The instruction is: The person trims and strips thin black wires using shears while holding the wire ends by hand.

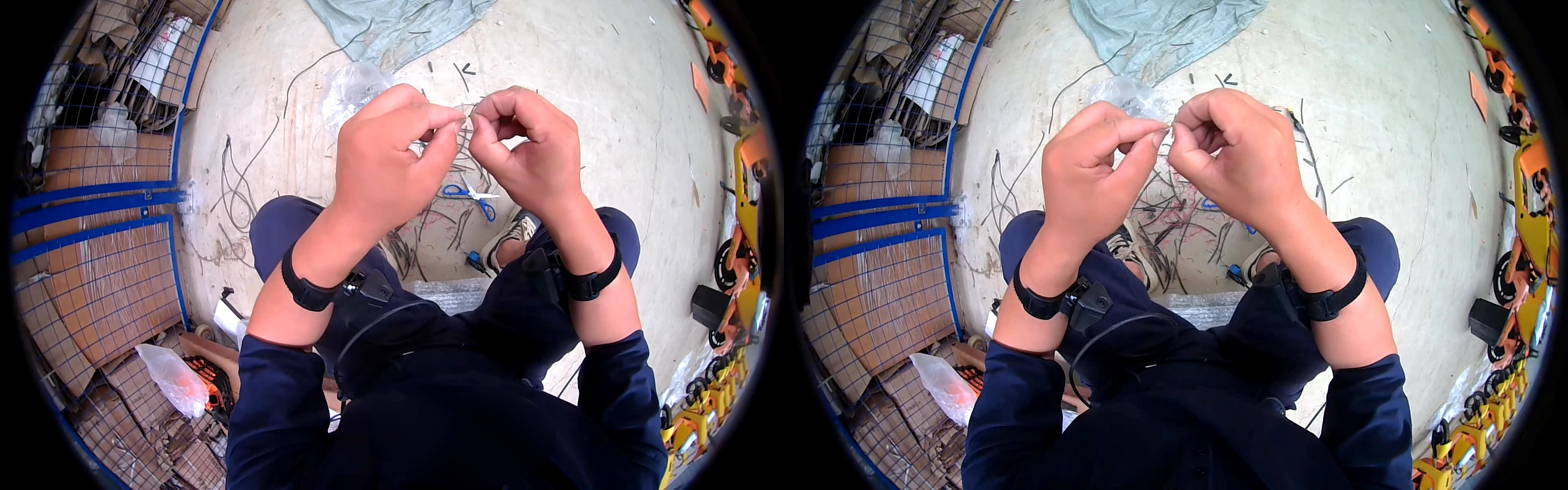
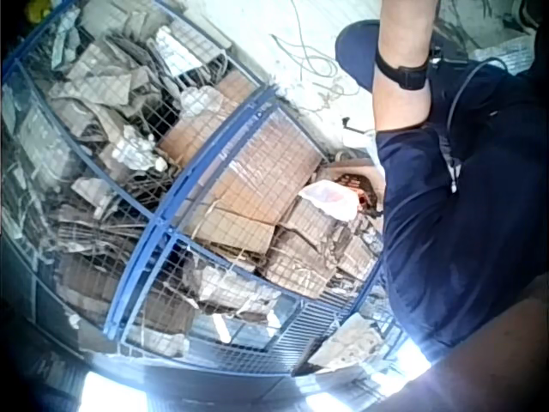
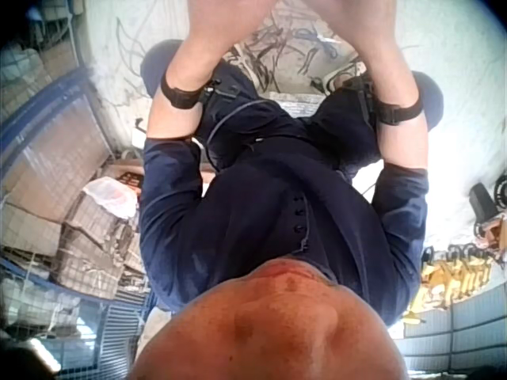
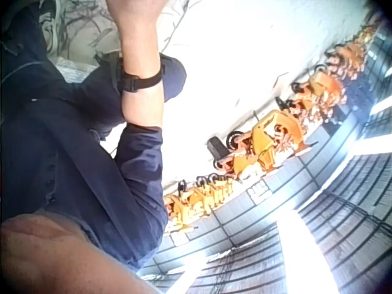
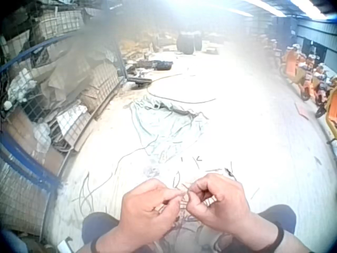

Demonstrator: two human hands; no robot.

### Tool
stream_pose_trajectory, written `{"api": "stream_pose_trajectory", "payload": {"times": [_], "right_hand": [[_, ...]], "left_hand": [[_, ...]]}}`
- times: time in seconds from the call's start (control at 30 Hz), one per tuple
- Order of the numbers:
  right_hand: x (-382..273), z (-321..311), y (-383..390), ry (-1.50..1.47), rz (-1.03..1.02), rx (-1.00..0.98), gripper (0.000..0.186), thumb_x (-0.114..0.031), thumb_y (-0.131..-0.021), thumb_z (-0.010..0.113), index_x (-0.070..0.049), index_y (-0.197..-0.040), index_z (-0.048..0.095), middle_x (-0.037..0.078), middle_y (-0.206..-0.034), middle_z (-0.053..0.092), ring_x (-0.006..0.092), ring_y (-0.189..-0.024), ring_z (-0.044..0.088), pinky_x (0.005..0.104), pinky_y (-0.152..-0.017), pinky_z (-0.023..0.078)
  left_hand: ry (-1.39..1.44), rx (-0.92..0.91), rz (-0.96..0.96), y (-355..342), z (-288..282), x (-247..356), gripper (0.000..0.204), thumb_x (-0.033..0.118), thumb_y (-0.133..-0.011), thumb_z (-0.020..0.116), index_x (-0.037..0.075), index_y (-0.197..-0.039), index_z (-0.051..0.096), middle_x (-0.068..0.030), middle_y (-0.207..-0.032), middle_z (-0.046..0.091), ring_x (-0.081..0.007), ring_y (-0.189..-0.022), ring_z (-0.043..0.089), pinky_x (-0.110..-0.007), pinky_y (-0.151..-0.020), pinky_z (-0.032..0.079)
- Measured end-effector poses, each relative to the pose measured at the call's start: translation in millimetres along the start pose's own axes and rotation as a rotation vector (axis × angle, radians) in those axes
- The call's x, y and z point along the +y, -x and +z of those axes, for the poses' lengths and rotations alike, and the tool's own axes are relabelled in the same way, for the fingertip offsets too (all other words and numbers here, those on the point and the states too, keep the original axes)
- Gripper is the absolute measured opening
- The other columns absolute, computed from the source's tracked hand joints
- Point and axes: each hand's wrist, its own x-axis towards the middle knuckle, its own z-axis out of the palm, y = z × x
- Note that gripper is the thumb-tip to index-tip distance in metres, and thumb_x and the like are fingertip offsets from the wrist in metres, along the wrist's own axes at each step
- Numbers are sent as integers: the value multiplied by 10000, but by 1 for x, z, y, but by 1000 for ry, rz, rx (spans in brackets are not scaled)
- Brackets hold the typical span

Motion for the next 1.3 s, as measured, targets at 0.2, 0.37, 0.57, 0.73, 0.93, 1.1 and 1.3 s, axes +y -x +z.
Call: {"api": "stream_pose_trajectory", "payload": {"times": [0.2,0.37,0.57,0.73,0.93,1.1,1.3], "right_hand": [[0,1,-1,32,-7,24,110,-4,-723,701,-33,-766,604,33,-673,609,92,-552,597,221,-506,489],[-2,0,-1,28,25,38,84,-17,-738,696,-28,-771,620,24,-665,617,79,-568,593,215,-526,487],[15,-29,-12,-225,362,99,93,-86,-853,644,5,-873,645,15,-751,643,51,-671,586,203,-583,493],[-6,-12,2,-436,411,-89,103,-74,-877,630,19,-919,641,28,-783,647,50,-660,586,200,-562,496],[-3,-7,3,-276,246,-100,72,-53,-848,635,7,-886,650,44,-764,661,54,-618,594,190,-495,474],[-5,-9,2,-186,218,-124,56,-48,-832,642,-3,-863,651,60,-737,656,73,-576,597,200,-471,463],[-7,-9,2,-88,158,-101,48,-49,-813,655,-6,-824,640,66,-697,638,103,-547,593,222,-465,463]], "left_hand": [[40,24,-59,1,2,1,83,7,-753,680,29,-825,714,-68,-678,601,-141,-568,605,-251,-493,437],[34,35,-99,2,2,3,80,12,-761,685,26,-833,717,-57,-678,597,-121,-563,596,-241,-493,429],[100,68,-118,1,-10,0,99,-48,-847,648,-29,-923,708,1,-786,558,-13,-618,466,-162,-503,326],[24,90,-56,0,-5,1,107,-4,-777,681,36,-871,714,-45,-718,593,-113,-594,557,-236,-519,426],[-111,49,133,1,0,-1,151,-11,-748,679,50,-885,696,-55,-720,579,-162,-582,562,-271,-507,442],[-158,43,181,3,2,-1,168,-7,-737,689,57,-892,687,-49,-719,564,-169,-570,554,-271,-484,433],[-198,-10,176,5,1,1,229,-52,-745,679,44,-950,711,-63,-747,596,-154,-623,589,-251,-529,455]]}}
